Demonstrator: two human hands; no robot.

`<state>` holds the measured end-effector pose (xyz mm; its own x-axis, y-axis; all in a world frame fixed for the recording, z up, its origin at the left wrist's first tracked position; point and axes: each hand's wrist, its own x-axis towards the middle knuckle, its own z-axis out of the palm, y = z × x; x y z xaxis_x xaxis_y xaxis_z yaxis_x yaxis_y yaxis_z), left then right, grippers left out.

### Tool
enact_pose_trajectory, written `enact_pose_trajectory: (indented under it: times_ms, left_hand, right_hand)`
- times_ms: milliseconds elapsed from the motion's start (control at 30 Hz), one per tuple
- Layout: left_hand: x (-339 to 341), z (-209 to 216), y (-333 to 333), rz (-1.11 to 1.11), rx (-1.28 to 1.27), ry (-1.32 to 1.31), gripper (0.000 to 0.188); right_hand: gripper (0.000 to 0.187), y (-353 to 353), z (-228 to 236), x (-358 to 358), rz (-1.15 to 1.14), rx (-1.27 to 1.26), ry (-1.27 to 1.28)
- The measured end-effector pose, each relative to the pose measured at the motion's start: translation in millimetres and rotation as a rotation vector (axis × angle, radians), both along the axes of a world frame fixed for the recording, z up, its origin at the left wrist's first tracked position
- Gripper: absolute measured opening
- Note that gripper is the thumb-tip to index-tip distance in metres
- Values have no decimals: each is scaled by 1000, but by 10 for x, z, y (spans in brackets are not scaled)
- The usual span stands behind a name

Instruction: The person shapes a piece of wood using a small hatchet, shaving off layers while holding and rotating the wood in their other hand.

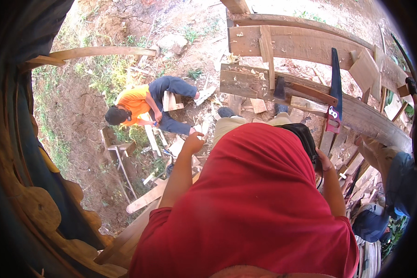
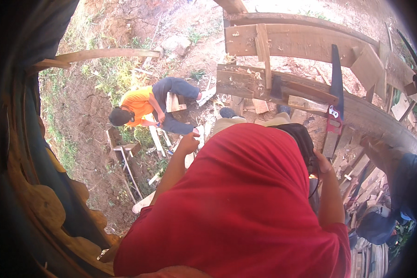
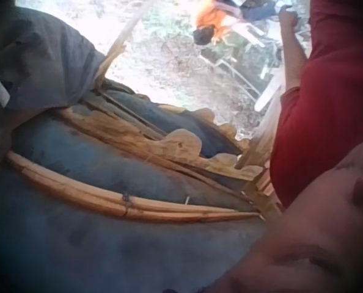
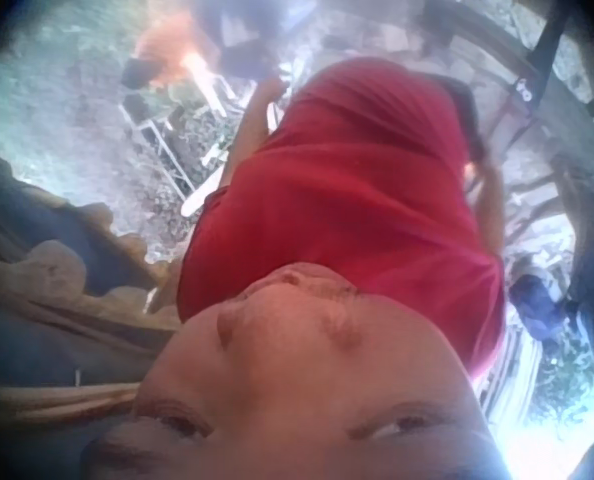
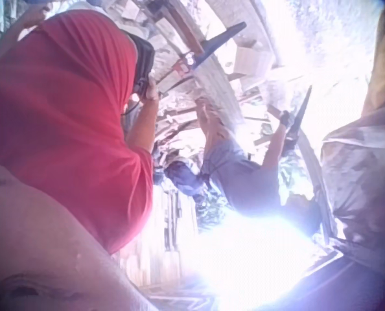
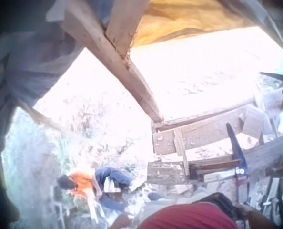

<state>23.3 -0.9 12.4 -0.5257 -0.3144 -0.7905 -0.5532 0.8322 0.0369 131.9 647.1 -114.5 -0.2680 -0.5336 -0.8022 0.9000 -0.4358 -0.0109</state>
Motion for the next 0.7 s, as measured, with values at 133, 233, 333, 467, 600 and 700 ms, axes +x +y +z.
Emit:
enact_pose_trajectory:
  times_ms: [133, 233, 333, 467, 600, 700]
  left_hand:
    - [21, -48, -35, 9, 8, 13, 38]
    - [19, -42, -40, -2, 10, 38, 38]
    - [2, -19, -19, -35, 13, 51, 40]
    - [-28, 0, 8, -58, 27, 74, 42]
    - [-74, 31, 48, -4, 46, 47, 41]
    - [-78, 25, 29, -17, 45, 62, 41]
  right_hand:
    - [70, 38, 14, -16, 32, 45, -46]
    - [69, 5, 48, -57, 20, 48, -26]
    - [69, -21, -16, -29, -21, 39, 4]
    - [71, 10, -9, -14, -29, -8, -20]
    - [73, 35, 11, -29, 2, -27, -16]
    - [74, 24, 64, -54, 18, -37, -9]
